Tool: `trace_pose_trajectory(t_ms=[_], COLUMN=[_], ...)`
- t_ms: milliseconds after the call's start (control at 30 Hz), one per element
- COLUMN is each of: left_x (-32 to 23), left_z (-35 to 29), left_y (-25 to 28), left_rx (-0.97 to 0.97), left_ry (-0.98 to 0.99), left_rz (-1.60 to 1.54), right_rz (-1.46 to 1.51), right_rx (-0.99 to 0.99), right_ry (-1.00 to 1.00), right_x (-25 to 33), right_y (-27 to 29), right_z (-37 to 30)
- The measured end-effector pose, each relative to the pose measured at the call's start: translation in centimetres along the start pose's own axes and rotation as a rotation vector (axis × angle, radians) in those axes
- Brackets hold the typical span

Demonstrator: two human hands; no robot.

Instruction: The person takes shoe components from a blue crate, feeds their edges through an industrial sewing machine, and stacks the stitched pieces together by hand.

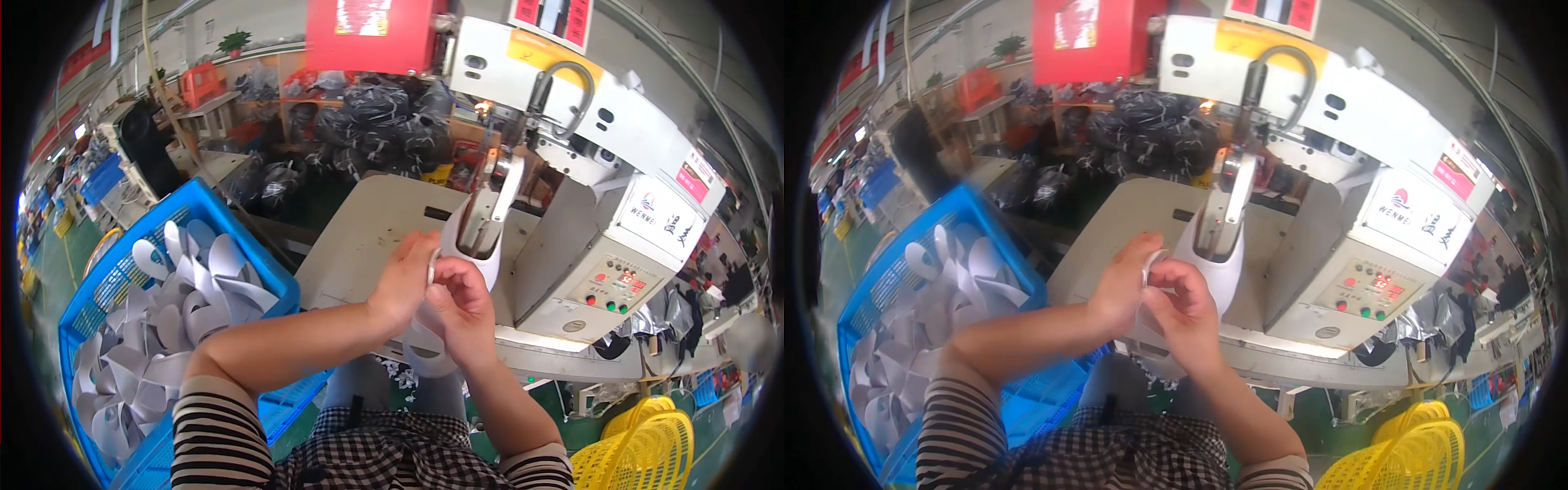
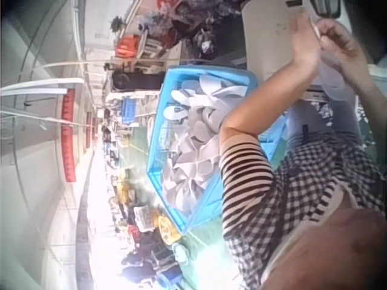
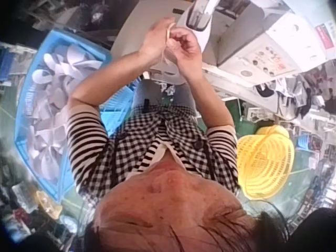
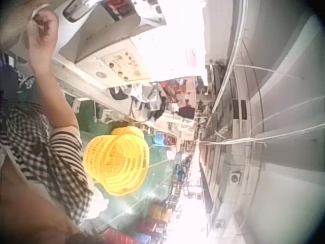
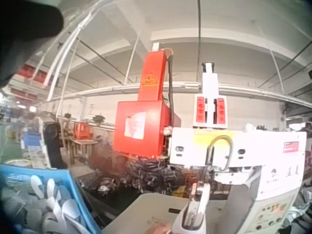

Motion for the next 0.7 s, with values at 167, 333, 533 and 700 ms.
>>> trace_pose_trajectory(t_ms=[167,333,533,700], left_x=[0.1,-1.3,-3.1,-2.7], left_z=[-0.3,-2.7,-1.2,0.2], left_y=[-0.8,-2.2,0.7,-1.0], left_rx=[0.204,0.460,0.283,0.698], left_ry=[-0.112,-0.096,-0.435,0.000], left_rz=[-0.075,-0.198,0.361,0.401], right_rz=[-0.156,-0.212,-0.267,-0.039], right_rx=[-0.149,-0.065,-0.139,-0.156], right_ry=[0.122,-0.143,0.061,-0.092], right_x=[-1.5,-1.9,0.4,3.6], right_y=[2.4,1.8,2.9,6.5], right_z=[-2.2,-2.0,-1.3,0.1])
Point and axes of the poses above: each hand's wrist, its own z-axis towards the middle knuckle, its own y-axis out of the back of the hand, x = y × z, the point moved 6 cm from there along z, towards the middle knuckle, and after that the axes turned 2 degrees about z, right-handed, at the moved point
